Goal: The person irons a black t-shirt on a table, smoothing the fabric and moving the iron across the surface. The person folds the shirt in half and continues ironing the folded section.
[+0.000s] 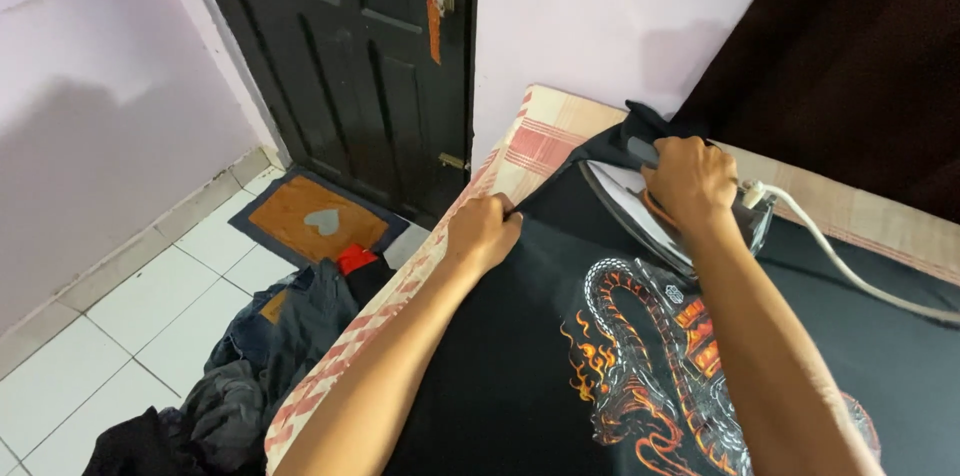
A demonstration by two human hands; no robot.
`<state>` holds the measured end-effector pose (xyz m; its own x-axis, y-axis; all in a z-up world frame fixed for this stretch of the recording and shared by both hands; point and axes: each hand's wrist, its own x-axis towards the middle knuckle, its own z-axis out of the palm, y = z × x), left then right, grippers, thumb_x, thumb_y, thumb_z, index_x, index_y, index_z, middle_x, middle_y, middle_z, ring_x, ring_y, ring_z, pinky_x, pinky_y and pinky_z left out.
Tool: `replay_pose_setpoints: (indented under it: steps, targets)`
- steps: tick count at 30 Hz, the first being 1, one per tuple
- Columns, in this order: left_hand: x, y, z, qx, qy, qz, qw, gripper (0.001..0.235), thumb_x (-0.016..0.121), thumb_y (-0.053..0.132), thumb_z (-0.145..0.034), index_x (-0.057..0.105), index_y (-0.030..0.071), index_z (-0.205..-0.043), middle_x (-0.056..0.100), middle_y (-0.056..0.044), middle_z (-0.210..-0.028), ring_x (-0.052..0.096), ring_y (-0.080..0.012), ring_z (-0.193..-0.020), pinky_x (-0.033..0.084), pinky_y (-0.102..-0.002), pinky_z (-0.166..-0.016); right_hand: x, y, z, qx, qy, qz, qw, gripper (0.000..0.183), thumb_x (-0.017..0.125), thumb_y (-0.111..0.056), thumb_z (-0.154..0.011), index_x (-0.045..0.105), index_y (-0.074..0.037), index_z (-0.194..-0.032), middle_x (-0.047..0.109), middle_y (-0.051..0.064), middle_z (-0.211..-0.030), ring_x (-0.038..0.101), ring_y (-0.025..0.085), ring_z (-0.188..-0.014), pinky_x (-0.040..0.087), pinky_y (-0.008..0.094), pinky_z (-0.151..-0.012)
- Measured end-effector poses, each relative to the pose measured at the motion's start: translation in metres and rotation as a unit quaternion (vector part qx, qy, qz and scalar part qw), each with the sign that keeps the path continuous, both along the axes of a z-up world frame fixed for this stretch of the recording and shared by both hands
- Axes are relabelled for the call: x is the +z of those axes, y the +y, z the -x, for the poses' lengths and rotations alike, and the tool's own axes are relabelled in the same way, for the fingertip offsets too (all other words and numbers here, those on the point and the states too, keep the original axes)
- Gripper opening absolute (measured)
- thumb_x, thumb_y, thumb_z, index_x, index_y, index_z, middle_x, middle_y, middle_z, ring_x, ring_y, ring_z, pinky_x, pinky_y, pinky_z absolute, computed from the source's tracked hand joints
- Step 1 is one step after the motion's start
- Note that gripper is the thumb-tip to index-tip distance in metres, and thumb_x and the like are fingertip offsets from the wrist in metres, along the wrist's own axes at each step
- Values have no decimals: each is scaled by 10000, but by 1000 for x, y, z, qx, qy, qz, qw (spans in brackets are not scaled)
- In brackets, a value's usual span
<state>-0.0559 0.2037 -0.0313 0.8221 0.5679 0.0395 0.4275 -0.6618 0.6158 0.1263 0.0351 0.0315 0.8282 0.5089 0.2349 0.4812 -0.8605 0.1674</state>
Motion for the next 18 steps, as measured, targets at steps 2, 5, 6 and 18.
replay_pose_setpoints:
  steps: [2,5,6,18]
  targets:
    - [4,-3,5,-5,-10,-6,1000,302,535,278,-788,652,94,-998,668,-107,-845,650,-315,-864,514,-421,-757,15,-2,12,22,28,3,999,277,532,-352,-841,688,-230,-1033,702,108,-869,659,358,-857,488,460,-729]
    - [11,-8,12,-18,-31,-25,999,320,504,247,-791,648,55,-1002,667,-138,-834,648,-331,-856,514,-426,-742,33,-5,28,45,60,12,997,308,577,-352,-797,680,-227,-1059,705,121,-944,647,369,-932,492,463,-790]
    - [12,-9,15,-23,-38,-38,998,324,491,245,-796,647,46,-999,668,-138,-831,643,-338,-862,512,-432,-741,38,-5,33,48,68,17,996,310,577,-352,-794,677,-238,-1064,705,111,-960,643,363,-952,489,462,-812]
    - [14,-16,14,8,-85,-47,995,287,467,215,-799,631,24,-935,633,-151,-782,647,-336,-784,510,-441,-704,51,-1,47,102,131,31,986,417,595,-433,-732,654,-257,-1105,661,166,-1018,611,384,-997,482,463,-868]
